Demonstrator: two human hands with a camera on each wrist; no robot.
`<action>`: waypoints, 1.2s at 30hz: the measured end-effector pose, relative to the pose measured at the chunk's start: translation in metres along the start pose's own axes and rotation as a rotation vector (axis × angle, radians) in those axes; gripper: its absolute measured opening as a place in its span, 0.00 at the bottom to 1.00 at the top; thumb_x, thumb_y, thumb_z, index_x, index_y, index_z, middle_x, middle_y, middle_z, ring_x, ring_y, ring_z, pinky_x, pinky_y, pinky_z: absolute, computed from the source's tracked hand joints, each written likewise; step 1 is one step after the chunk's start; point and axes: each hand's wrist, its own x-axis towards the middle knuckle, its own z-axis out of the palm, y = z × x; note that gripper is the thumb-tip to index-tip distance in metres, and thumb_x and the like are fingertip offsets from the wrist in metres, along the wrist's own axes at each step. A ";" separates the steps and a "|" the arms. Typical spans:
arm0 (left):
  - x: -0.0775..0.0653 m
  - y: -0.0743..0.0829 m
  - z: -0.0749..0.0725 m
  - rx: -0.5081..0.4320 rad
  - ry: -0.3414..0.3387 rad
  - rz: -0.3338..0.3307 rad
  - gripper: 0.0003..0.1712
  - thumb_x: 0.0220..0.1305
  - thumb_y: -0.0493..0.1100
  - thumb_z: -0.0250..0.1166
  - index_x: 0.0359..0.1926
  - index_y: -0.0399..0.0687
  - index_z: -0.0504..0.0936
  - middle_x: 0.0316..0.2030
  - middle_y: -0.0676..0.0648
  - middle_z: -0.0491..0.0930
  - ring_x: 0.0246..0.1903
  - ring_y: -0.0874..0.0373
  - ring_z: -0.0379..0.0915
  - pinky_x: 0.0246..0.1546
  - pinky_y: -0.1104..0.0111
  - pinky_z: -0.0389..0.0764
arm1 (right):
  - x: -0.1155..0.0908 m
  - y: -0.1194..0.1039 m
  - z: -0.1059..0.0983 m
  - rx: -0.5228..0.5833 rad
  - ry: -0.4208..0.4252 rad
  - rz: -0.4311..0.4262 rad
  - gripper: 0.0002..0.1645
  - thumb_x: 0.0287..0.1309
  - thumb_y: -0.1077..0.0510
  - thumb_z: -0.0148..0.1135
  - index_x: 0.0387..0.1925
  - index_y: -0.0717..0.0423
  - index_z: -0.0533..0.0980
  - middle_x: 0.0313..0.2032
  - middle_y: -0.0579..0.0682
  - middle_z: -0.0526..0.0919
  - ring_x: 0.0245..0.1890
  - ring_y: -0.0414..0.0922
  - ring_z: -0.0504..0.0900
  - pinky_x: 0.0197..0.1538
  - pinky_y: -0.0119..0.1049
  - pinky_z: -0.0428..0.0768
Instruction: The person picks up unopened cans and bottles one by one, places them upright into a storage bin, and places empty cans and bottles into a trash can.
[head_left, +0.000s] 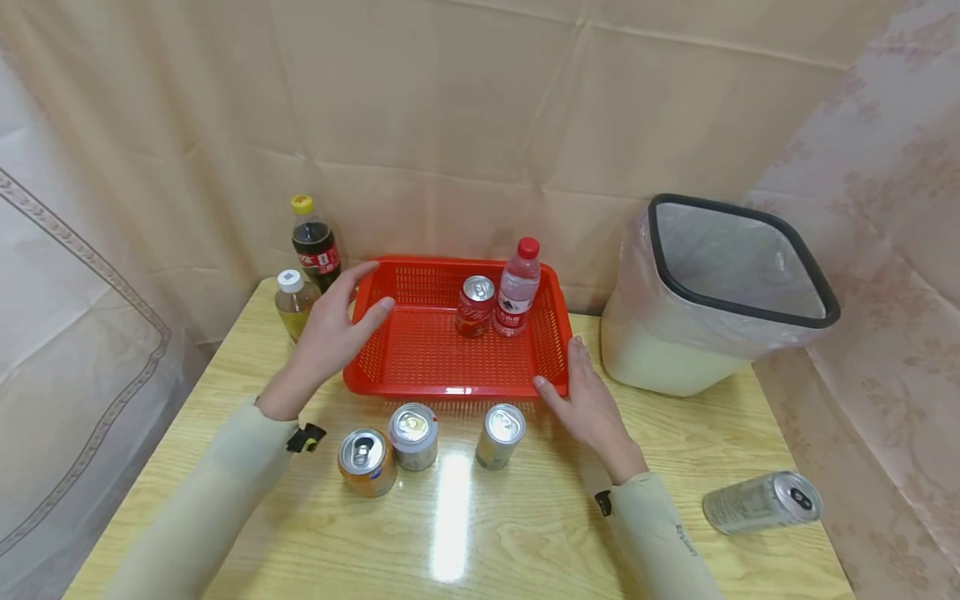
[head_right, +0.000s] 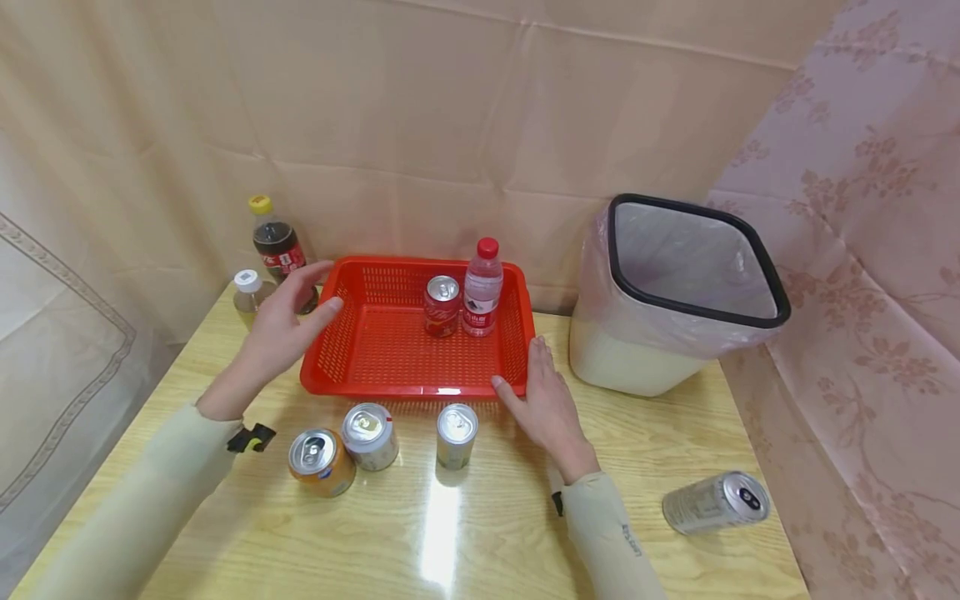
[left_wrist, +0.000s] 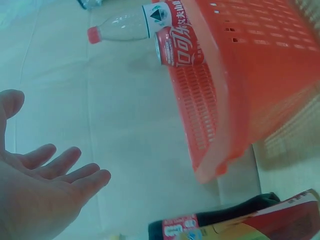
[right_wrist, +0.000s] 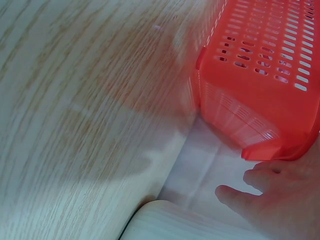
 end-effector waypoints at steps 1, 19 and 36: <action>-0.002 -0.002 -0.001 -0.018 0.016 0.005 0.36 0.76 0.52 0.61 0.76 0.41 0.63 0.73 0.37 0.67 0.70 0.38 0.63 0.68 0.39 0.68 | 0.000 0.000 0.000 0.000 0.000 0.000 0.63 0.70 0.24 0.47 0.82 0.63 0.37 0.82 0.60 0.38 0.81 0.59 0.44 0.77 0.58 0.55; -0.035 -0.042 -0.007 -0.332 0.546 -0.033 0.17 0.77 0.40 0.59 0.60 0.36 0.80 0.50 0.51 0.85 0.51 0.61 0.79 0.57 0.74 0.76 | 0.001 0.001 0.002 0.008 -0.003 -0.004 0.61 0.71 0.29 0.52 0.82 0.64 0.38 0.82 0.60 0.39 0.81 0.58 0.44 0.78 0.57 0.53; -0.038 -0.075 -0.011 -0.540 0.929 -0.094 0.12 0.71 0.36 0.63 0.53 0.42 0.77 0.46 0.51 0.75 0.52 0.57 0.70 0.55 0.68 0.71 | 0.001 0.001 0.001 0.018 -0.005 0.004 0.63 0.70 0.26 0.49 0.82 0.63 0.37 0.82 0.62 0.40 0.81 0.58 0.44 0.77 0.59 0.54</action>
